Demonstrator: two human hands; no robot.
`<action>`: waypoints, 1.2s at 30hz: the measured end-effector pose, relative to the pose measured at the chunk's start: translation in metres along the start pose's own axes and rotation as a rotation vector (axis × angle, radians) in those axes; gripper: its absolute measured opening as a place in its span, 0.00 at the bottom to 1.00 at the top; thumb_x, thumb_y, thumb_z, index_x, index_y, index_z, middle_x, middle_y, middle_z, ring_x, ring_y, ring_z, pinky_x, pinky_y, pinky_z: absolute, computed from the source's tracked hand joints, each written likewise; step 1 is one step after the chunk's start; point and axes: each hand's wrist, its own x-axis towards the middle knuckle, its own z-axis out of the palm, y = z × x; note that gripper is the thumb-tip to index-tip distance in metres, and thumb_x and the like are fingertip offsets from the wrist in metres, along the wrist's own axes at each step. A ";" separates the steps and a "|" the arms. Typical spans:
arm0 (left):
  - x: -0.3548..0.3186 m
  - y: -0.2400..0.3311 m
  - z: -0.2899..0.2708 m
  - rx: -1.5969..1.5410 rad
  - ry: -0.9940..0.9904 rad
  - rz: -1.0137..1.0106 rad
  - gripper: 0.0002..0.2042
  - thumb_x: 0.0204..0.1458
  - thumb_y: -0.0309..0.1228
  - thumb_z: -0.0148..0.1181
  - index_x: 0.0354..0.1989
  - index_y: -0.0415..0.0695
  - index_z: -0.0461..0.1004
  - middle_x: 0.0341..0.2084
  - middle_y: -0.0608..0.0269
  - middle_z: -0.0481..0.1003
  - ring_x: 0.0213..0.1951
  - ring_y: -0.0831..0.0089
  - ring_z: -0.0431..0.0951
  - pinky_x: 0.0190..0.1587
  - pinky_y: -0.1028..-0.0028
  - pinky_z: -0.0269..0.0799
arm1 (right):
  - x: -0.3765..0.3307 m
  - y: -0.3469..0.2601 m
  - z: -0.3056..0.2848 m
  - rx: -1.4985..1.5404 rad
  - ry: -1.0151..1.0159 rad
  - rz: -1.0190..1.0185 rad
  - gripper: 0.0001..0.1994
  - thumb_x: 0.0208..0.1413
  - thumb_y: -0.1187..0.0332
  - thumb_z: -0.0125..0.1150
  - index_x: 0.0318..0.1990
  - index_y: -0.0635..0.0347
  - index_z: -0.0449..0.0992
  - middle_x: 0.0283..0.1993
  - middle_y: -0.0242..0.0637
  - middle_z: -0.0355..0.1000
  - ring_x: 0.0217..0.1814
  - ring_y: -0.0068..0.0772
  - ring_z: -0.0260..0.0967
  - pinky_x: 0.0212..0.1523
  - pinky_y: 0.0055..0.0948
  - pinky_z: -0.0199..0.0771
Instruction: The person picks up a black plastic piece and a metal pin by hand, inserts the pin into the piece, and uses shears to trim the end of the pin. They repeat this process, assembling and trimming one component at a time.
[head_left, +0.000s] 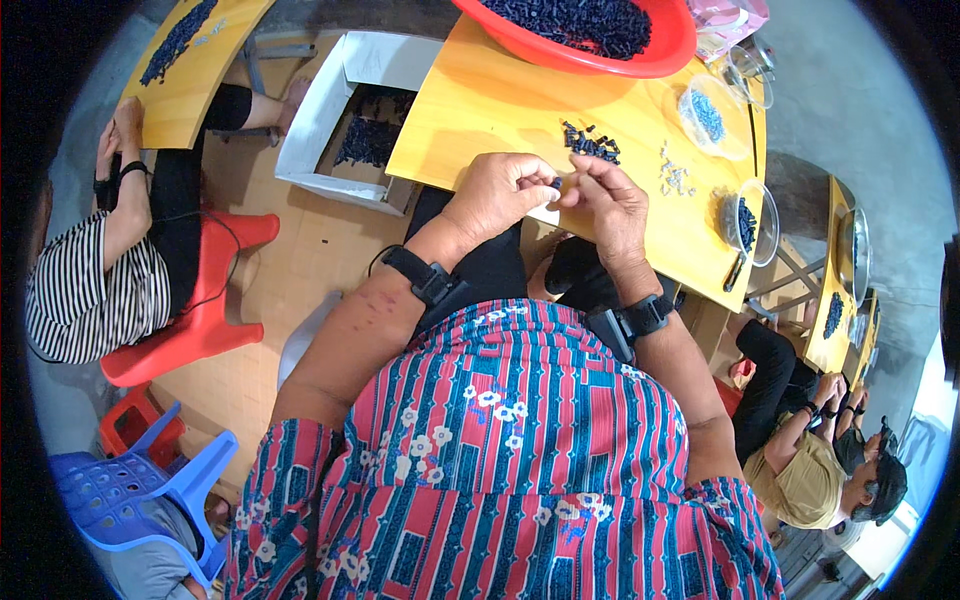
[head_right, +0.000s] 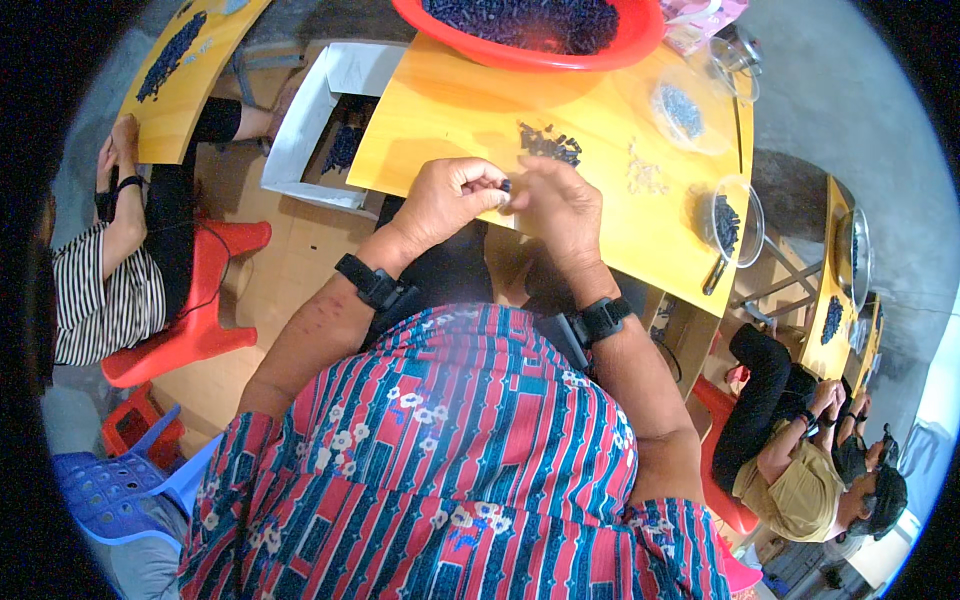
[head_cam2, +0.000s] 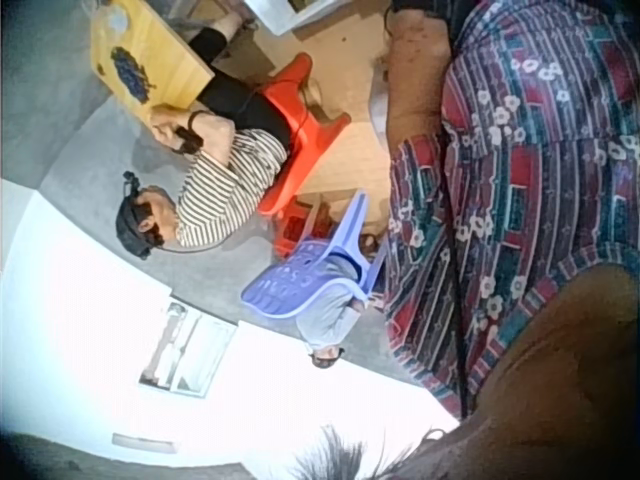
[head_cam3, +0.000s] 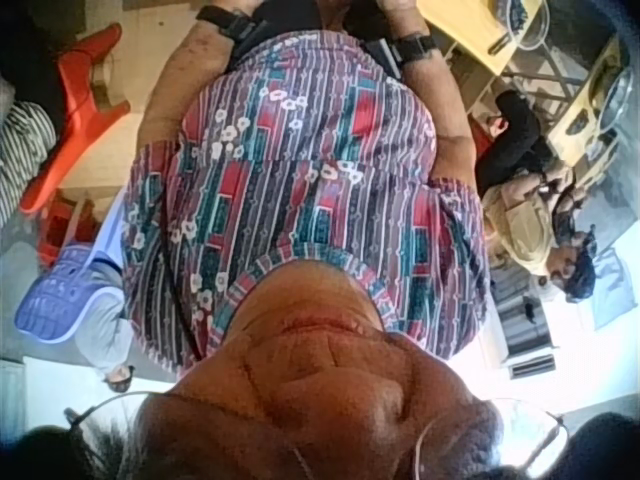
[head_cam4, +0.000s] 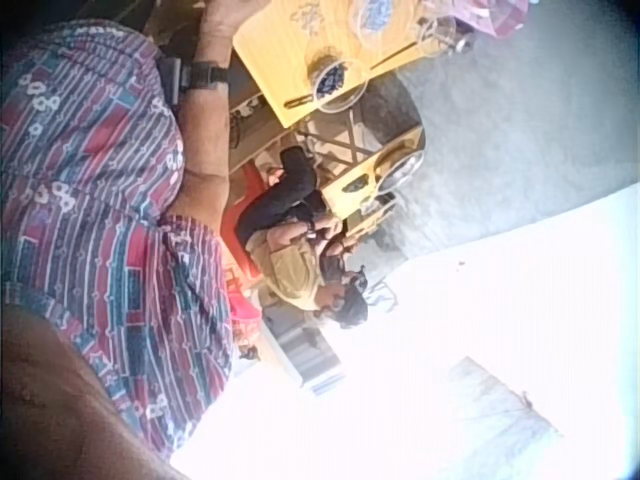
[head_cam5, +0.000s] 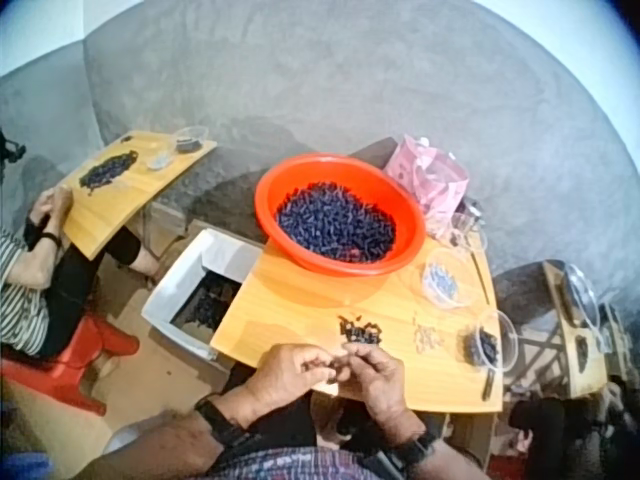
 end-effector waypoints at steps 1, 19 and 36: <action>-0.001 -0.001 0.001 -0.010 -0.006 0.010 0.06 0.50 0.26 0.66 0.35 0.38 0.81 0.26 0.65 0.79 0.29 0.82 0.76 0.35 0.79 0.73 | 0.002 -0.002 0.001 -0.066 0.068 -0.116 0.13 0.56 0.82 0.58 0.48 0.63 0.79 0.44 0.37 0.76 0.42 0.26 0.74 0.46 0.25 0.76; -0.008 -0.005 0.005 0.103 -0.012 0.167 0.18 0.49 0.34 0.65 0.47 0.39 0.73 0.41 0.48 0.77 0.45 0.50 0.78 0.45 0.61 0.74 | 0.038 -0.005 0.049 -0.775 -0.194 -0.730 0.20 0.58 0.55 0.56 0.52 0.57 0.76 0.45 0.48 0.71 0.50 0.51 0.69 0.53 0.42 0.70; -0.021 -0.018 0.023 0.223 0.081 0.266 0.20 0.49 0.35 0.64 0.49 0.41 0.73 0.43 0.52 0.76 0.45 0.57 0.77 0.46 0.63 0.75 | 0.027 -0.008 0.047 -0.779 -0.390 -0.599 0.34 0.51 0.36 0.54 0.52 0.58 0.75 0.48 0.50 0.69 0.53 0.56 0.65 0.57 0.45 0.68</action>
